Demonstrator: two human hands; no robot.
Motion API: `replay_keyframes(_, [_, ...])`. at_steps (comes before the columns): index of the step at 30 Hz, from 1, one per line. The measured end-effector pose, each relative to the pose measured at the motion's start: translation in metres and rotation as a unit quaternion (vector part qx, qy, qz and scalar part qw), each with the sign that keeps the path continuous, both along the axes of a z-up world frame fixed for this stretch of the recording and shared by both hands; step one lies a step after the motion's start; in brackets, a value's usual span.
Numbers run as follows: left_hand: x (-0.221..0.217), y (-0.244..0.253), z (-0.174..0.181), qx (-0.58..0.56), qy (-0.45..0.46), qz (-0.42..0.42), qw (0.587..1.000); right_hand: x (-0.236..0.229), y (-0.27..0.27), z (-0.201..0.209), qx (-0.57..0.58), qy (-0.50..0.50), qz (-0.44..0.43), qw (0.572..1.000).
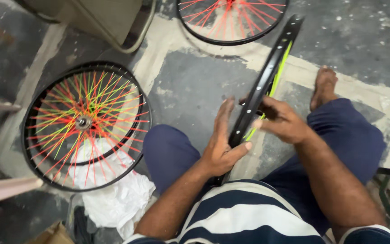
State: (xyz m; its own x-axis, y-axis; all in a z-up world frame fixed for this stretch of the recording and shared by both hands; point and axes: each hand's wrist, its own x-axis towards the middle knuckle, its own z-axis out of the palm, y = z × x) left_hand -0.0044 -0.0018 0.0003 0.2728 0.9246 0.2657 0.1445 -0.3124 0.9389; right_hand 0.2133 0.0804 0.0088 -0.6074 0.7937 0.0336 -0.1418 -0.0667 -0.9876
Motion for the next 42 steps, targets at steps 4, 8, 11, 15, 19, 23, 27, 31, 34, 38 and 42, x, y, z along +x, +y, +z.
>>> replay_keyframes(4, [0.001,0.000,-0.002,0.002,-0.014,-0.015,1.000,-0.009,-0.007,-0.002,0.306,-0.246,-0.222,0.892])
replay_keyframes(8, [0.002,0.002,0.002,0.024,-0.008,-0.010,1.000,-0.042,-0.021,-0.015,0.475,-0.264,-0.399,0.739])
replay_keyframes(11, [0.000,0.005,0.003,0.055,0.039,-0.003,0.998,-0.033,-0.023,-0.020,0.448,-0.208,-0.349,0.796])
replay_keyframes(15, [-0.001,0.006,-0.001,0.104,0.039,0.002,0.994,-0.008,-0.026,-0.040,0.267,-0.177,-0.279,0.905])
replay_keyframes(19, [0.003,-0.001,0.002,0.091,0.047,0.002,0.995,0.008,-0.017,-0.036,0.037,-0.071,-0.174,0.981])
replay_keyframes(23, [0.011,-0.007,0.009,0.099,0.056,0.013,0.993,0.005,-0.017,-0.019,-0.040,0.021,-0.075,0.996])
replay_keyframes(27, [0.013,-0.011,0.009,0.075,0.059,0.010,0.995,0.009,-0.018,-0.003,0.088,-0.009,-0.043,0.995])
replay_keyframes(31, [0.018,-0.011,0.006,0.078,0.050,0.017,0.996,0.007,-0.015,0.007,0.294,-0.281,-0.219,0.887])
replay_keyframes(34, [0.019,-0.008,0.006,0.080,0.057,0.020,0.995,-0.019,-0.023,-0.006,0.454,-0.232,-0.355,0.784])
replay_keyframes(38, [0.017,-0.004,0.018,0.044,0.037,0.000,0.998,-0.022,-0.030,-0.030,0.402,-0.134,-0.373,0.825])
replay_keyframes(42, [0.024,0.027,0.032,-0.011,0.028,0.014,0.999,0.007,-0.035,-0.063,0.134,0.074,-0.232,0.961])
